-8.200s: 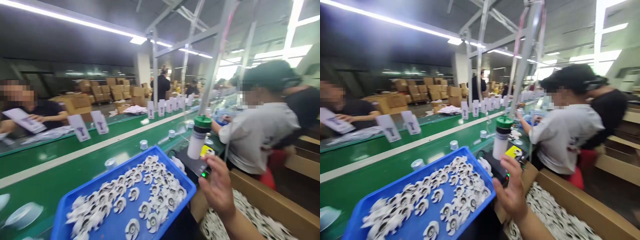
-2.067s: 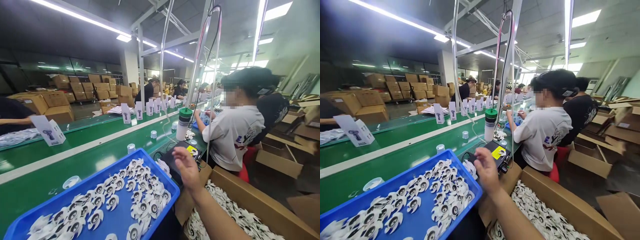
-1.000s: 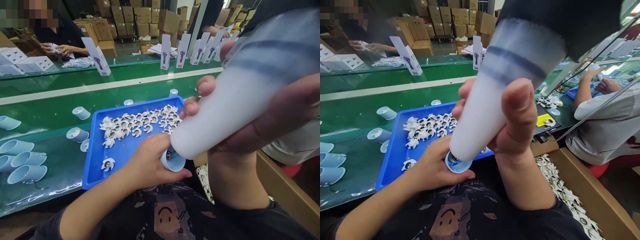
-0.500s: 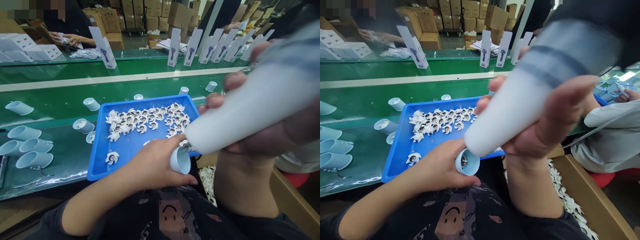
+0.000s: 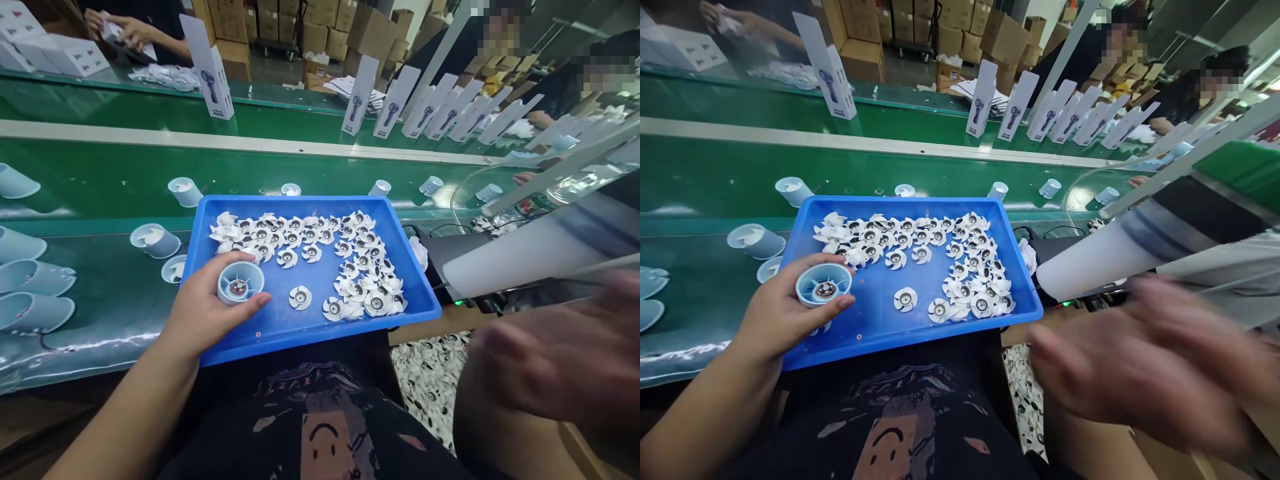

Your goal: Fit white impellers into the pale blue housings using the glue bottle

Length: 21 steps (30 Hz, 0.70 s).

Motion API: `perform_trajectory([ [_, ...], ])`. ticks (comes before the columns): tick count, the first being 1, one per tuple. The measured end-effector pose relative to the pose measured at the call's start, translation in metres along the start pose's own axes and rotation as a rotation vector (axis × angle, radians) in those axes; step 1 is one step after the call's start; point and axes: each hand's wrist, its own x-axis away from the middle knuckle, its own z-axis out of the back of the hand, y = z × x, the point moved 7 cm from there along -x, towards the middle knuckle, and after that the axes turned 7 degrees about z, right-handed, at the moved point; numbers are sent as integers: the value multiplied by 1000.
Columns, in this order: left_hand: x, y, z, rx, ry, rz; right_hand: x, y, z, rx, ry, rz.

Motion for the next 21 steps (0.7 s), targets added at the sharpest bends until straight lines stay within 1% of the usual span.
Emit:
perform_trajectory([
  [2, 0, 5, -2, -32, -20, -27, -6, -15, -40, 69, -245, 129],
  [3, -1, 6, -3, -44, -30, -39, -8, -17, -63, 113, -382, 177],
  [4, -1, 6, -4, -53, -42, -52, -10, -15, -85, 166, -509, 204],
  [6, 0, 6, -5, -61, -65, -74, -11, -4, -123, 297, -735, 203],
  [8, 1, 5, -6, -58, -85, -86, -11, 9, -147, 428, -892, 158],
  [10, 1, 4, -8, -52, -101, -82, -9, 15, -158, 518, -981, 112],
  [13, 2, 5, -10, -51, -125, -73, -7, 13, -164, 549, -1020, 46],
  [16, 3, 7, -9, -34, -122, -76, -9, 8, -164, 435, -965, -26],
  [18, 3, 7, -6, -2, -93, -78, -13, 2, -160, 252, -891, -63],
  [21, 7, 7, -5, 57, -58, -119, -18, -8, -149, -174, -760, -131],
])
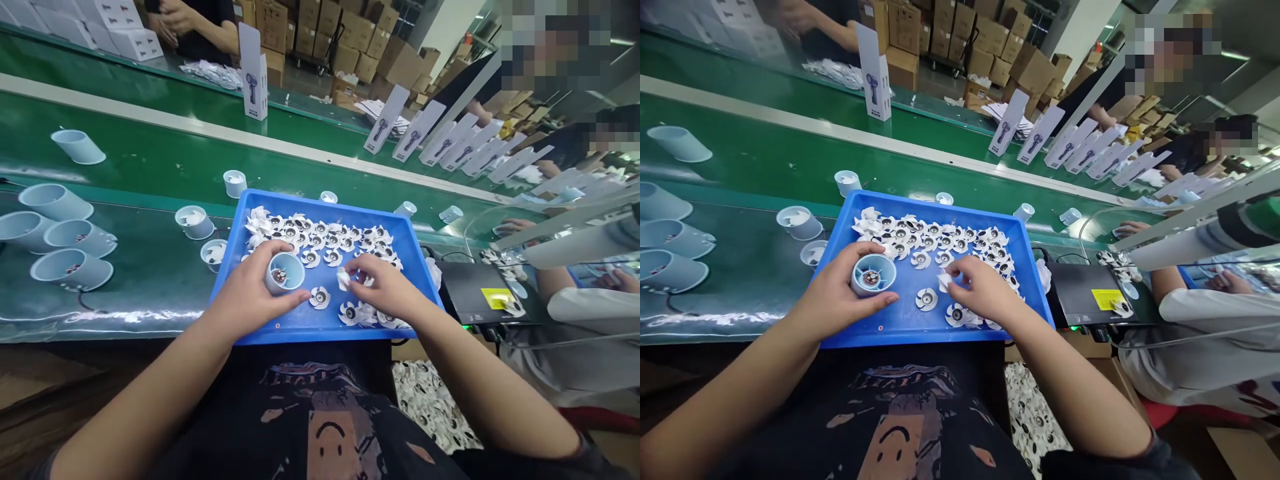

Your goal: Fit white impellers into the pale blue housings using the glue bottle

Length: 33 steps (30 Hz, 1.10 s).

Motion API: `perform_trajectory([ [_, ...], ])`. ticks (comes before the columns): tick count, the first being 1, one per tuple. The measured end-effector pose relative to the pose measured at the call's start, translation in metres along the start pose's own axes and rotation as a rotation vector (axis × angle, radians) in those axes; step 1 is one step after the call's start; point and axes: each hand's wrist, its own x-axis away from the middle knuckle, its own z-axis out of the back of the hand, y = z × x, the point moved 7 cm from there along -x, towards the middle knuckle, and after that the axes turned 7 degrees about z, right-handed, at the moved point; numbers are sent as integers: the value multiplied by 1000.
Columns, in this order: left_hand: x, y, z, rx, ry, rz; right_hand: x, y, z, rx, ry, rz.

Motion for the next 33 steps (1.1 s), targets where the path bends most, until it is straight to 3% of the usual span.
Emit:
perform_trajectory([
  [6, 11, 14, -12, 10, -80, -108, 19, -22, -8, -810, 101, 102],
  [12, 23, 31, -19, -26, -104, -241, 25, -32, -17, -1080, 111, 93],
  [18, 29, 40, -23, -94, -95, -342, 31, -48, 1, -887, 219, 185],
  [22, 41, 51, -22, -140, 28, -510, 37, -78, 13, -427, 329, 349],
  [25, 51, 56, -20, -149, 152, -550, 36, -93, 14, -140, 396, 511],
  [30, 48, 51, -19, -178, 206, -519, 23, -86, 12, -128, 523, 655],
  [33, 45, 46, -8, -183, 207, -528, 31, -75, 6, -97, 498, 694],
])
